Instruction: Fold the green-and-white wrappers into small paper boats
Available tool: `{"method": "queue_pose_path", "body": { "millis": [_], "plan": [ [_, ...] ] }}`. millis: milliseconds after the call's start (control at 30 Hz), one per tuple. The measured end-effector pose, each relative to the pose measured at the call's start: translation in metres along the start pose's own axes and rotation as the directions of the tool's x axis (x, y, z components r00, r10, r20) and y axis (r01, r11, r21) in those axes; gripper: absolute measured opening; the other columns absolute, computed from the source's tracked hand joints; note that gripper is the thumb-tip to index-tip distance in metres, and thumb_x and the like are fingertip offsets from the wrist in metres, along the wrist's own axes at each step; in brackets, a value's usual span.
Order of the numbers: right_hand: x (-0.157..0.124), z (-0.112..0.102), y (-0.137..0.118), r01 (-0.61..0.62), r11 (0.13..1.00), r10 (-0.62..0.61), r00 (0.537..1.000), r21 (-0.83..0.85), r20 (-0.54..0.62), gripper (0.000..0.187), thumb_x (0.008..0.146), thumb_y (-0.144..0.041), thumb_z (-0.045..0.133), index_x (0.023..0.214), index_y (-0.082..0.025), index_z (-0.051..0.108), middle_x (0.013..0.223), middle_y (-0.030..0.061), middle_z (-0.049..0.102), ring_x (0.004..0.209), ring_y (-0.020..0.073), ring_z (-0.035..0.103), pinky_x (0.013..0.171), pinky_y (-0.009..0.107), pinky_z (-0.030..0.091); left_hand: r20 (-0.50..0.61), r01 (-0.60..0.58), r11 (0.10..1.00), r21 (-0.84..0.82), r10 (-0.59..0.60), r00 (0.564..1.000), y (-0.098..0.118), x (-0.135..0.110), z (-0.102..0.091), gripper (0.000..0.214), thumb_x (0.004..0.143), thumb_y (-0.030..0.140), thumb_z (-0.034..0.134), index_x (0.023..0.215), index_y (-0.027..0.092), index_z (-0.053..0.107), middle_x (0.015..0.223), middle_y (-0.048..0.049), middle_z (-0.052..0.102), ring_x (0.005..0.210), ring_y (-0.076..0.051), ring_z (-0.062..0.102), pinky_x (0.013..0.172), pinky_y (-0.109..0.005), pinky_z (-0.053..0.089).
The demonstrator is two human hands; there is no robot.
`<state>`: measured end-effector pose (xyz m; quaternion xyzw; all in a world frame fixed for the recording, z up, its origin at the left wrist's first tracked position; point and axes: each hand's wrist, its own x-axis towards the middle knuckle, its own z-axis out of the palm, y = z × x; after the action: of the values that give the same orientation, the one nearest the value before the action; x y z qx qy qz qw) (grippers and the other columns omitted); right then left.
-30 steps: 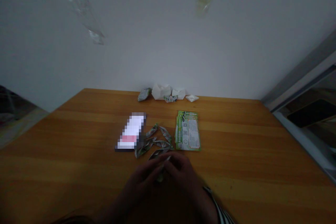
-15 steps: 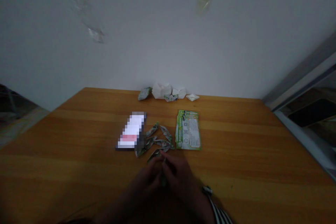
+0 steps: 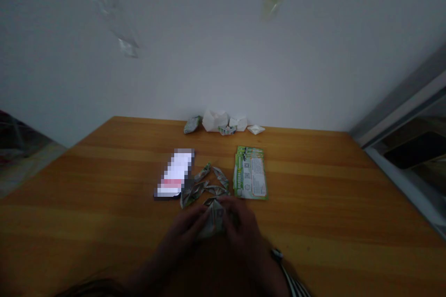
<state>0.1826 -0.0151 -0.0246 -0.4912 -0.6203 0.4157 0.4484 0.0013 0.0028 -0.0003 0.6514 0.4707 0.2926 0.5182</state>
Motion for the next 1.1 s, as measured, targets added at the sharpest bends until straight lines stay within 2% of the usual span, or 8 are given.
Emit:
{"method": "queue_pose_path", "body": {
  "millis": [67,100,167,233,367,500,833,1100],
  "plan": [
    [0.001,-0.001,0.000,-0.039,0.995,0.040,0.999,0.094,-0.013,0.021,0.087,-0.022,0.054,0.107,-0.021,0.062,0.095,0.0057,0.073,0.085,0.0185,0.069,0.075,0.028,0.055,-0.005,-0.019,0.999,0.035,0.020,1.000,-0.001,0.001,-0.002,0.029,0.092,0.037,0.049,0.093,0.016,0.070,0.078,-0.0031,0.069,0.073,-0.019,0.062,0.066,-0.025,0.047],
    [0.002,-0.001,0.001,-0.052,0.992,0.054,0.998,0.115,-0.012,0.017,0.087,-0.023,0.056,0.102,-0.020,0.064,0.092,0.0051,0.073,0.084,0.0185,0.069,0.074,0.028,0.055,-0.021,-0.033,0.999,0.029,0.034,0.999,-0.002,0.001,-0.002,0.029,0.092,0.036,0.050,0.101,0.017,0.069,0.076,-0.0023,0.068,0.071,-0.018,0.061,0.065,-0.025,0.047],
    [0.003,-0.003,0.002,-0.067,0.993,0.067,0.998,0.100,-0.001,0.014,0.086,-0.023,0.057,0.094,-0.020,0.068,0.090,0.0046,0.073,0.085,0.0193,0.069,0.075,0.029,0.054,-0.073,-0.048,0.999,-0.019,0.046,0.996,-0.003,0.002,-0.002,0.033,0.091,0.033,0.052,0.119,0.018,0.060,0.075,-0.0011,0.067,0.068,-0.016,0.061,0.063,-0.024,0.048],
    [0.004,-0.005,0.003,-0.067,0.996,0.066,0.998,0.051,0.007,0.015,0.085,-0.023,0.058,0.092,-0.020,0.071,0.088,0.0050,0.074,0.083,0.0204,0.069,0.075,0.031,0.054,-0.111,-0.049,0.997,-0.052,0.043,0.993,-0.004,0.003,-0.003,0.034,0.090,0.030,0.054,0.121,0.018,0.059,0.079,-0.0024,0.069,0.071,-0.018,0.064,0.065,-0.026,0.050],
    [0.004,-0.012,0.005,-0.026,0.999,0.024,0.998,0.033,0.060,0.023,0.079,-0.028,0.068,0.101,-0.022,0.073,0.101,0.0070,0.075,0.096,0.0242,0.068,0.087,0.038,0.052,-0.093,-0.090,0.996,0.008,0.090,0.992,-0.007,0.002,-0.008,0.022,0.083,0.026,0.062,0.103,0.021,0.071,0.105,-0.0072,0.073,0.100,-0.025,0.065,0.091,-0.038,0.049],
    [0.003,-0.016,0.009,-0.022,0.997,0.015,0.997,0.078,0.080,0.041,0.073,-0.034,0.076,0.112,-0.024,0.069,0.114,0.0097,0.070,0.108,0.0266,0.063,0.095,0.043,0.048,-0.112,-0.062,0.998,0.032,0.066,0.992,-0.010,-0.002,-0.012,0.047,0.070,0.025,0.076,0.116,0.025,0.068,0.123,-0.0085,0.067,0.118,-0.029,0.056,0.104,-0.046,0.041],
    [0.002,-0.021,0.010,0.003,0.996,-0.016,0.990,0.093,0.140,0.049,0.075,-0.027,0.076,0.122,-0.028,0.063,0.124,0.0097,0.065,0.117,0.0268,0.057,0.100,0.046,0.042,-0.083,0.011,0.990,-0.137,-0.023,0.996,-0.003,-0.002,-0.013,0.049,0.067,0.028,0.079,0.115,0.024,0.069,0.125,-0.0118,0.064,0.119,-0.030,0.057,0.104,-0.047,0.042],
    [0.002,-0.019,0.004,0.010,0.997,-0.018,0.994,0.072,0.110,0.044,0.079,-0.034,0.071,0.121,-0.026,0.065,0.121,0.0100,0.066,0.114,0.0271,0.059,0.099,0.046,0.043,-0.102,-0.008,0.993,-0.116,-0.004,0.995,-0.007,-0.002,-0.011,0.043,0.074,0.033,0.073,0.116,0.024,0.068,0.126,-0.0116,0.064,0.121,-0.028,0.056,0.104,-0.044,0.042]
  ]
}}
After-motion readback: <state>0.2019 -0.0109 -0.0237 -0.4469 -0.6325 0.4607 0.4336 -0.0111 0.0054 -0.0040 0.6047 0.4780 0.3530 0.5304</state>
